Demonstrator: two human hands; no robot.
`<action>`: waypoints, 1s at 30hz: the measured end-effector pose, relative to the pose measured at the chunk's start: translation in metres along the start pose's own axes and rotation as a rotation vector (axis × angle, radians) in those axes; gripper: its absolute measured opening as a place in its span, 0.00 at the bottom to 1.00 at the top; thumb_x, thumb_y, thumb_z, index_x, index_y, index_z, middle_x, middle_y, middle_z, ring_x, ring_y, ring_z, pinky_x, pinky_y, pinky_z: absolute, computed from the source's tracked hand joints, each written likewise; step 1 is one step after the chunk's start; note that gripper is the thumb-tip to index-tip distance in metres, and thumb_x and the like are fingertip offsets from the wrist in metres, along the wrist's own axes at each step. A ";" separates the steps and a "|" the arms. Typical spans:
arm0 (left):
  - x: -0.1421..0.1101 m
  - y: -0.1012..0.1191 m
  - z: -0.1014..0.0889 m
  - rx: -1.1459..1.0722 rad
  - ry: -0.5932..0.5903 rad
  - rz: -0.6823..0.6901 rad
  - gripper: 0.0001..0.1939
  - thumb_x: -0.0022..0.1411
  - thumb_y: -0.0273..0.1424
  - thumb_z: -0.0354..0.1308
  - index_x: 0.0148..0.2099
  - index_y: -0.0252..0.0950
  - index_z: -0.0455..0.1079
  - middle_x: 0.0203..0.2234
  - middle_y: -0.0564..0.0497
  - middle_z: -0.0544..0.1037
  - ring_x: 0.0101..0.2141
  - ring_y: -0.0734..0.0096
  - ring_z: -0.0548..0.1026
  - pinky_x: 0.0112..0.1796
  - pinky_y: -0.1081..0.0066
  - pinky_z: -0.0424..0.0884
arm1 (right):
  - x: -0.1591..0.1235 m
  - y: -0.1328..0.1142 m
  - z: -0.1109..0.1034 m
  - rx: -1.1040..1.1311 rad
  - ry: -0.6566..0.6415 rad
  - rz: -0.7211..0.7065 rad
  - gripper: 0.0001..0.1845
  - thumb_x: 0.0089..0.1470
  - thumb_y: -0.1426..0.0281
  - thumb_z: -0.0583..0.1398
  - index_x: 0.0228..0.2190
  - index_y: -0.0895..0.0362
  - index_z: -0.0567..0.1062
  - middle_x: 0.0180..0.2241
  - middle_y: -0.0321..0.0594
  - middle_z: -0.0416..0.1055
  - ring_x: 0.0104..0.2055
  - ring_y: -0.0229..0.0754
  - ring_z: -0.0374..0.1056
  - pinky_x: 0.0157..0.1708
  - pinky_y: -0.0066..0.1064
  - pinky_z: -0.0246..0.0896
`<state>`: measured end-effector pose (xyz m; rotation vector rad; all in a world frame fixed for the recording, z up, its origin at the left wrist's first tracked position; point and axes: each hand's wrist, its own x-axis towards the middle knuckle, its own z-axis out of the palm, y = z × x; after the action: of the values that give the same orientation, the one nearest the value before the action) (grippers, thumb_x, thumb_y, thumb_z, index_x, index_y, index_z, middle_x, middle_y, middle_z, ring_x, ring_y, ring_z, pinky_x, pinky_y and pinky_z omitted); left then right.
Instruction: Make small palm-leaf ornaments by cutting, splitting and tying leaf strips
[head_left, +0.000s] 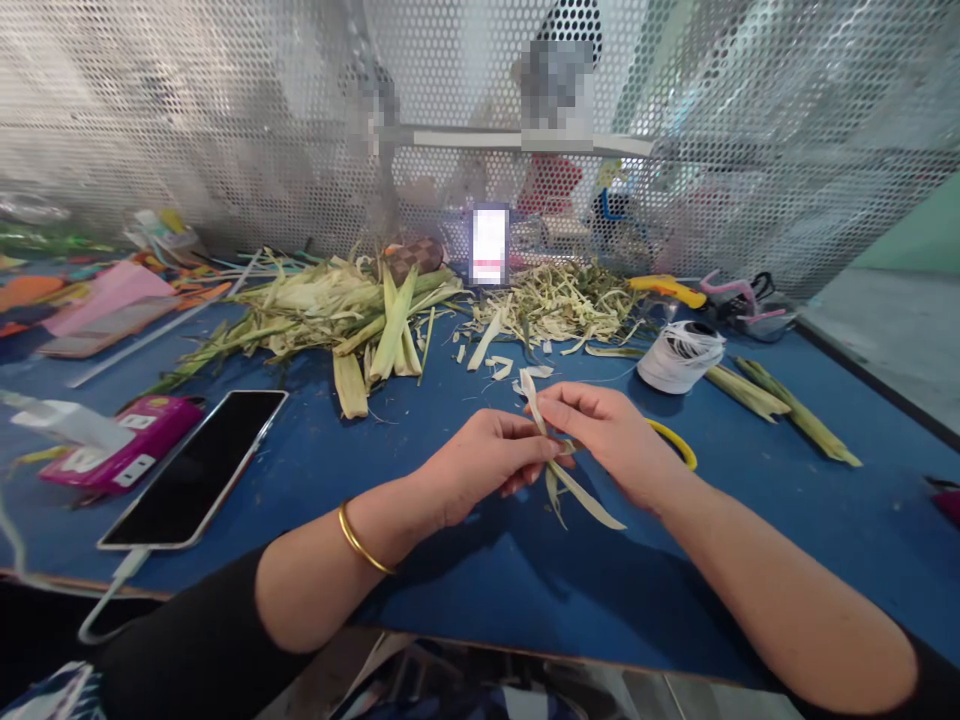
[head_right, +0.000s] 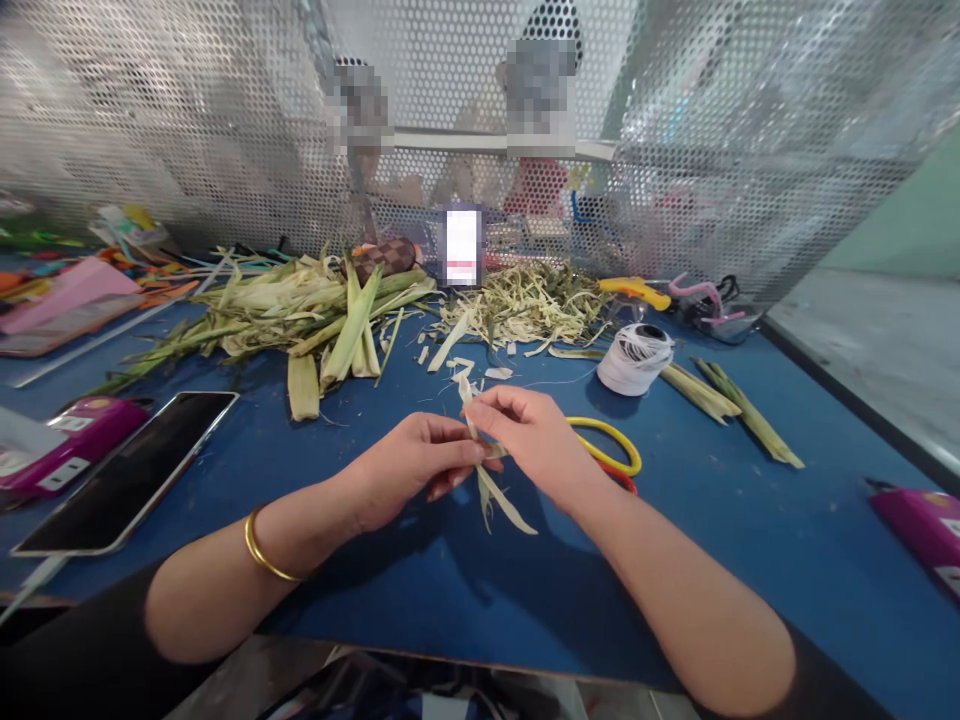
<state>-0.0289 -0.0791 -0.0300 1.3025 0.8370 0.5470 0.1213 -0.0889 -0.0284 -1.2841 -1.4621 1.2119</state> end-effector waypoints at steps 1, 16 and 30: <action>0.000 -0.001 0.000 0.005 0.002 -0.001 0.12 0.51 0.37 0.59 0.29 0.32 0.74 0.12 0.59 0.62 0.15 0.82 0.57 0.17 0.77 0.53 | 0.000 -0.001 -0.001 0.003 -0.028 0.013 0.15 0.45 0.58 0.61 0.25 0.58 0.71 0.21 0.32 0.65 0.21 0.34 0.58 0.24 0.28 0.54; -0.002 0.003 0.004 0.294 0.025 -0.043 0.16 0.50 0.34 0.61 0.16 0.34 0.63 0.10 0.57 0.65 0.13 0.81 0.62 0.17 0.78 0.54 | -0.003 0.006 0.010 -0.112 0.151 -0.121 0.10 0.46 0.66 0.59 0.19 0.56 0.65 0.18 0.30 0.59 0.23 0.34 0.54 0.23 0.27 0.49; 0.004 0.002 -0.008 -0.164 0.027 -0.088 0.15 0.48 0.40 0.64 0.28 0.30 0.72 0.13 0.58 0.65 0.14 0.82 0.62 0.17 0.78 0.60 | -0.003 -0.002 -0.032 -0.508 -0.048 -0.254 0.11 0.54 0.65 0.57 0.24 0.56 0.73 0.24 0.35 0.71 0.29 0.38 0.66 0.31 0.29 0.59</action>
<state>-0.0328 -0.0705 -0.0294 1.1064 0.8495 0.5528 0.1527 -0.0873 -0.0199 -1.3413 -1.9826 0.7307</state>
